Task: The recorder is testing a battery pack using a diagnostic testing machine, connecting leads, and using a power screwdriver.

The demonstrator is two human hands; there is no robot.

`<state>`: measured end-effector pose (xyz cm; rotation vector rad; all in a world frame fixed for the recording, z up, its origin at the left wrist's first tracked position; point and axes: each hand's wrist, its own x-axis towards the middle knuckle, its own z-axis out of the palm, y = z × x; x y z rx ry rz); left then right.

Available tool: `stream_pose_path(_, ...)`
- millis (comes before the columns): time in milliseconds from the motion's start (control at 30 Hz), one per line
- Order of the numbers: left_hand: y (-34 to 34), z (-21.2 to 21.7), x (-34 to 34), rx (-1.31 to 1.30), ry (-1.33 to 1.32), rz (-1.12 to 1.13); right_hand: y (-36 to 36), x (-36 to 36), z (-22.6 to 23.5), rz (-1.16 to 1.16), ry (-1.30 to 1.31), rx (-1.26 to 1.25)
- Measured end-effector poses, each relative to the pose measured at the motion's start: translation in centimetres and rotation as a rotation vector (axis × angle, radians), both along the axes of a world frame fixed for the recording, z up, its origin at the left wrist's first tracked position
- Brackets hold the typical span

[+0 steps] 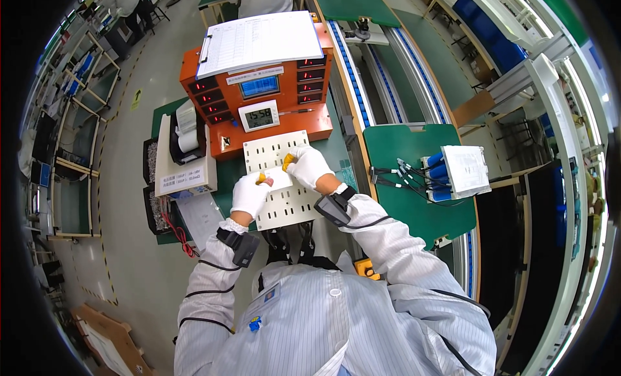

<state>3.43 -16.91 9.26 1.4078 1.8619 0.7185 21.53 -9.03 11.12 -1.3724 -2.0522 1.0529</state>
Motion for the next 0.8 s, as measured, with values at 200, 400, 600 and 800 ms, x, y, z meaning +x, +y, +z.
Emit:
stream_pose_path(200, 0.8, -0.1, 0.9, -0.091, 0.274, -0.013, 1.4, -0.4, -0.4, -0.004, -0.34, -0.16)
stream_pose_path(400, 1.2, 0.1, 1.5, -0.131, 0.368, -0.071, 2.3, -0.4, -0.7, 0.042, -0.345, -0.181)
stream_pose_path(600, 1.3, 0.2, 1.6, -0.118, 0.392, -0.071, 2.7, -0.5, -0.9, 0.055, -0.397, -0.188)
stream_pose_path(800, 1.5, 0.5, 1.6, -0.127, 0.404, -0.091, 2.7, -0.6, -1.0, 0.069, -0.396, -0.186)
